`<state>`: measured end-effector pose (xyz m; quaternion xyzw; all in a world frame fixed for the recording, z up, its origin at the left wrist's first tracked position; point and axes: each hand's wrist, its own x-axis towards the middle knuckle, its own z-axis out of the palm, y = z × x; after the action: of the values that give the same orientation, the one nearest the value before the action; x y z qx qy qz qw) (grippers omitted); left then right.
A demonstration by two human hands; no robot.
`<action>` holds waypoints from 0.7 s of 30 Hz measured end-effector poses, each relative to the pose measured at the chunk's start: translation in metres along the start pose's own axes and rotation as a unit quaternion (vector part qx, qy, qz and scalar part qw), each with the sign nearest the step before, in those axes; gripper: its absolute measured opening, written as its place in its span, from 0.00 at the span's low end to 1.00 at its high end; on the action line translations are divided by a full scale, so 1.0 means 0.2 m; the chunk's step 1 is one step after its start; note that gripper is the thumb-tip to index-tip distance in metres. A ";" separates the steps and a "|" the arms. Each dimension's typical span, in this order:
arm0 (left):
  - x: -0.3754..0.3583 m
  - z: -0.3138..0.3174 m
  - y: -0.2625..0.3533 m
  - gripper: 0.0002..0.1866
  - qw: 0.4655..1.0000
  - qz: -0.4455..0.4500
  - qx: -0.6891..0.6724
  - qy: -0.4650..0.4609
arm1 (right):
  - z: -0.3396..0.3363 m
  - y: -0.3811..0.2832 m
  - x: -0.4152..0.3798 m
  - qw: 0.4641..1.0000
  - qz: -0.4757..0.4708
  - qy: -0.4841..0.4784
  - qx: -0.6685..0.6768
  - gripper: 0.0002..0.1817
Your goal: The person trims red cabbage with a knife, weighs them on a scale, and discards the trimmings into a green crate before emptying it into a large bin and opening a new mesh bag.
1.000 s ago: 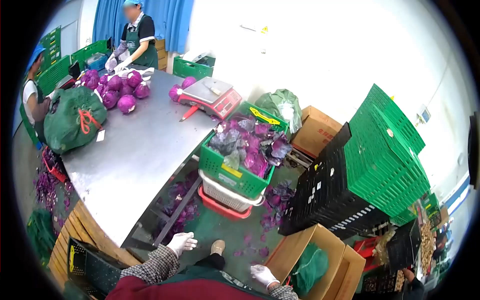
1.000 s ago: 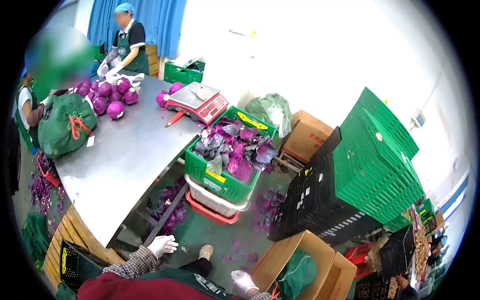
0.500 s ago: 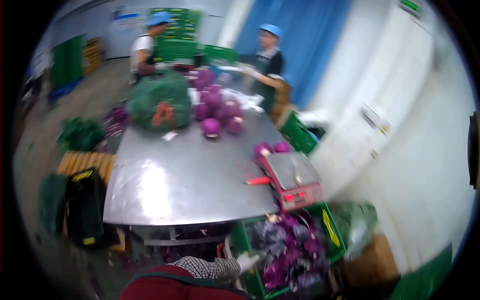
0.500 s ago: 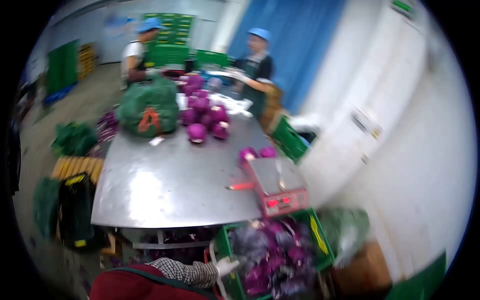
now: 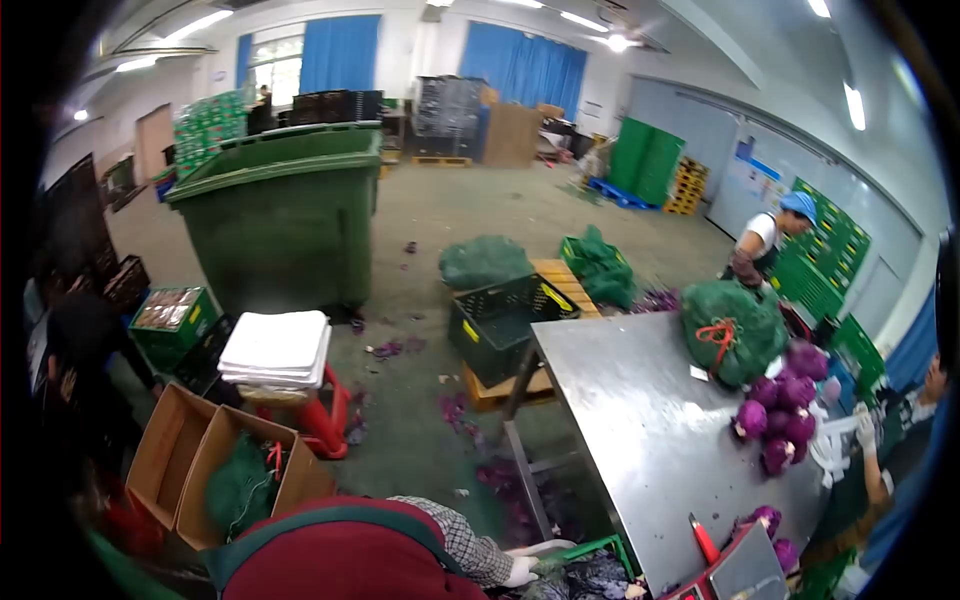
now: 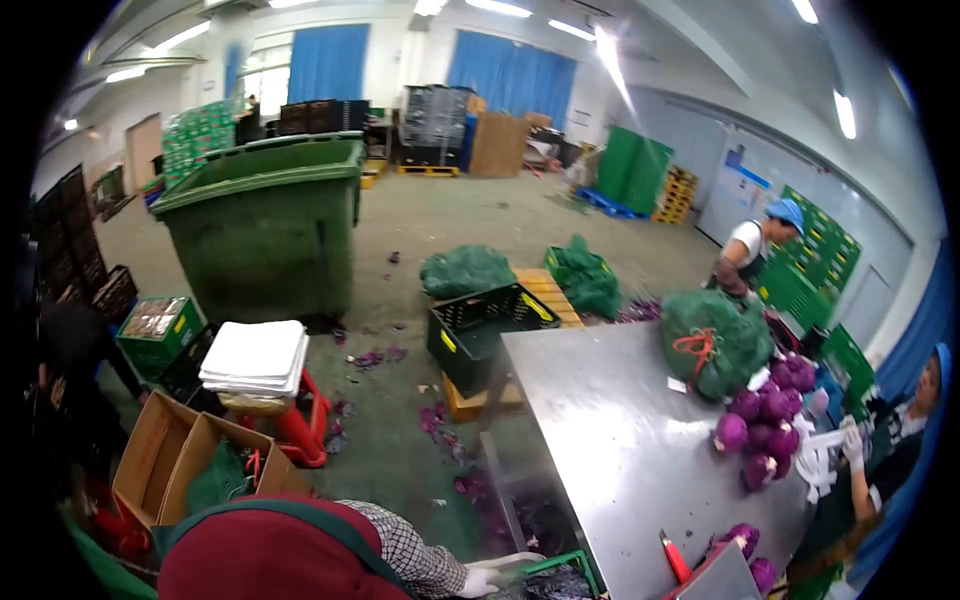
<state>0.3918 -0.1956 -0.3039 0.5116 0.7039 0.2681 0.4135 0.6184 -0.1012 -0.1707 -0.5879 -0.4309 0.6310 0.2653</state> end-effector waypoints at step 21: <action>-0.47 -0.77 -0.26 0.24 0.996 -0.063 -0.009 0.065 | 1.15 -0.24 -0.16 0.982 -0.050 -0.144 -0.113 0.14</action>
<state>0.2465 -0.2935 -0.2370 0.4439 0.7574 0.2809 0.3878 0.3926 -0.1586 -0.1278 -0.4952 -0.5620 0.6421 0.1633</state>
